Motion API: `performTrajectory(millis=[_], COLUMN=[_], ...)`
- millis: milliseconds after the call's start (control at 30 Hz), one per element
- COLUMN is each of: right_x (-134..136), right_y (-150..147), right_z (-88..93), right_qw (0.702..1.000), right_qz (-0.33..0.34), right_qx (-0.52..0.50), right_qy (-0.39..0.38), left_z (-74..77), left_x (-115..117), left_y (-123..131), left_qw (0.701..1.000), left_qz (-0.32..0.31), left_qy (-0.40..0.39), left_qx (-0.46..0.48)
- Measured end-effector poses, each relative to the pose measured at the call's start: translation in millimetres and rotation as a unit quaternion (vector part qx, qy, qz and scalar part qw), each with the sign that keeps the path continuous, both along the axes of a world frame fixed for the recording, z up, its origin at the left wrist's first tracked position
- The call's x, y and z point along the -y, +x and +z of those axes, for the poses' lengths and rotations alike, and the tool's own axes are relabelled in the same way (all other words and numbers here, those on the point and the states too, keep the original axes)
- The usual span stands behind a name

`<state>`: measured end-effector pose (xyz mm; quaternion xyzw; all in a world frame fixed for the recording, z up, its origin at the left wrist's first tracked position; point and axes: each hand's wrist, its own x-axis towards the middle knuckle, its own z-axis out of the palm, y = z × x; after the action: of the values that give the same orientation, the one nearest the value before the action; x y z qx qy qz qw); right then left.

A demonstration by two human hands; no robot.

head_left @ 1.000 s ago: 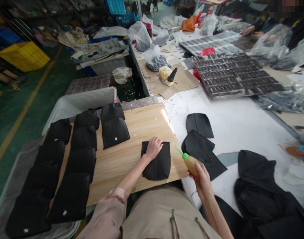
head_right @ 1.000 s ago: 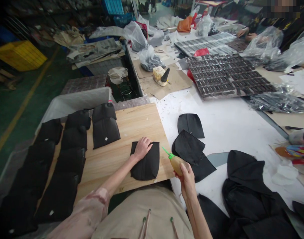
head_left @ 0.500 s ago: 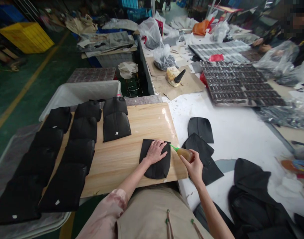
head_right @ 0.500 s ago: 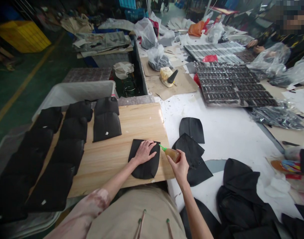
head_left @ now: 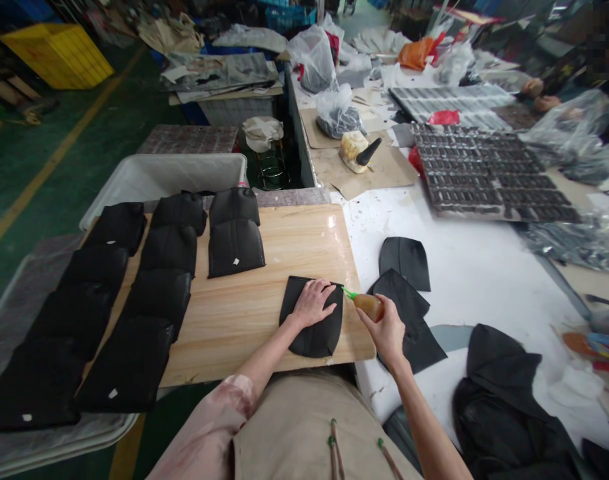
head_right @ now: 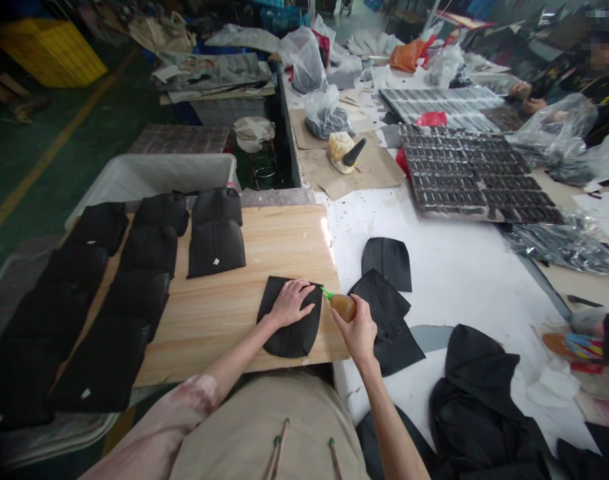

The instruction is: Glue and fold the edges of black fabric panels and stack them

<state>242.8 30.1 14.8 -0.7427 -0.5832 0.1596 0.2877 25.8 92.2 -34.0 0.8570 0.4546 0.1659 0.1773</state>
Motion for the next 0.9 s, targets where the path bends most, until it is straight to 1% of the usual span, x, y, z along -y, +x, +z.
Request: performTrajectory(millis=[167, 300, 567, 767, 900], right_x=[1, 2, -5, 2, 7], right_y=[0, 2, -1, 1, 2], right_z=[5.6, 8.9, 11.4, 14.8, 16.2], right_qw=[0.998, 0.997, 0.996, 0.994, 0.994], right_qz=[0.035, 0.055, 0.056, 0.071, 0.069], right_qx=[0.047, 0.055, 0.069, 0.079, 0.080], right_qy=[-0.010, -0.013, -0.008, -0.009, -0.012], left_z=[-0.5, -0.5, 0.0, -0.7, 0.3], left_x=[0, 0, 0, 0, 0], left_y=[0, 0, 0, 0, 0], left_qw=[1.000, 1.000, 1.000, 1.000, 1.000], left_qz=[0.001, 0.000, -0.001, -0.002, -0.001], left_qy=[-0.001, -0.004, -0.002, 0.001, -0.007], left_qx=[0.003, 0.006, 0.005, 0.008, 0.010])
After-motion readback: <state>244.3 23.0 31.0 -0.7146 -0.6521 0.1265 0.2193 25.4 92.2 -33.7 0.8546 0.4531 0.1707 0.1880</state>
